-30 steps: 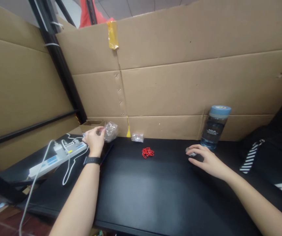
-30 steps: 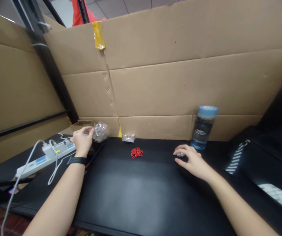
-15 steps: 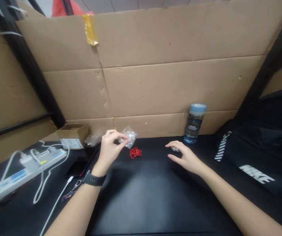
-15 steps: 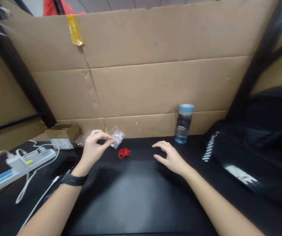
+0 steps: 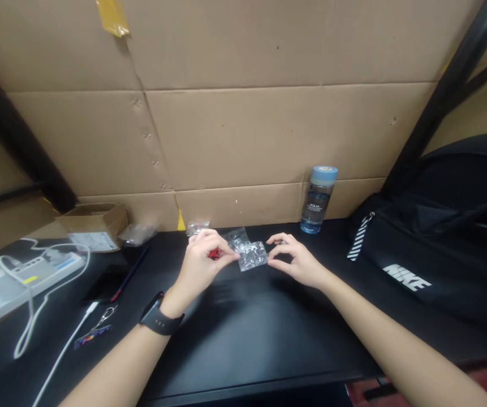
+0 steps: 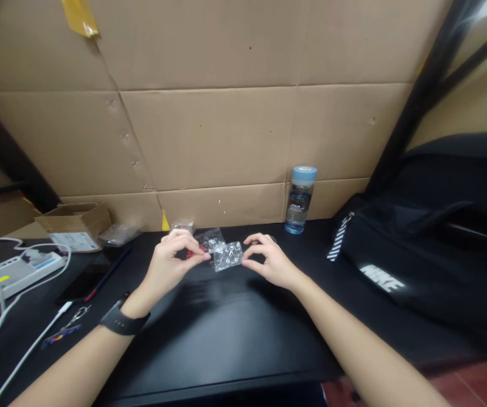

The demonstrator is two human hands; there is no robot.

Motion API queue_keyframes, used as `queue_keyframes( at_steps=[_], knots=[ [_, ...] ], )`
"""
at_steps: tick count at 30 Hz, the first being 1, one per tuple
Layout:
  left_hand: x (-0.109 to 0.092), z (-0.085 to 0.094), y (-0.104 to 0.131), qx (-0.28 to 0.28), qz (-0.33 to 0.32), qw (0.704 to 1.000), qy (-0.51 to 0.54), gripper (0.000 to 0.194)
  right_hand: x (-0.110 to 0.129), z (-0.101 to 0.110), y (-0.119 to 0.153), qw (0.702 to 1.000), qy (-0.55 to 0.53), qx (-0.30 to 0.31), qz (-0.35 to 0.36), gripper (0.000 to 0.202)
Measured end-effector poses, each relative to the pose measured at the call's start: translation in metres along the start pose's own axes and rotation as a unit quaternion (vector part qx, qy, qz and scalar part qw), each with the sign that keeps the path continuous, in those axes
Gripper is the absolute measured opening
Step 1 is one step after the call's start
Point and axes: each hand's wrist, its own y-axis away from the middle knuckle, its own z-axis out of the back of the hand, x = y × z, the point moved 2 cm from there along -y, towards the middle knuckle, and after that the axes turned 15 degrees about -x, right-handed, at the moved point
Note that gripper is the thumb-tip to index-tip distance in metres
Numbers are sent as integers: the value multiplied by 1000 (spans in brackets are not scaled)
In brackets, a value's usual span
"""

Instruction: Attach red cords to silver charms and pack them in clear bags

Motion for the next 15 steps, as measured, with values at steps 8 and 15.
queue_keyframes(
  at_steps=[8,15],
  knots=[
    [-20,-15,15,259,-22,964,49,9,-21,33,-10,979,73,-186,-50,17],
    [-40,-33,36,375,-32,916,136,17,-19,37,-10,976,57,-201,-63,21]
  ],
)
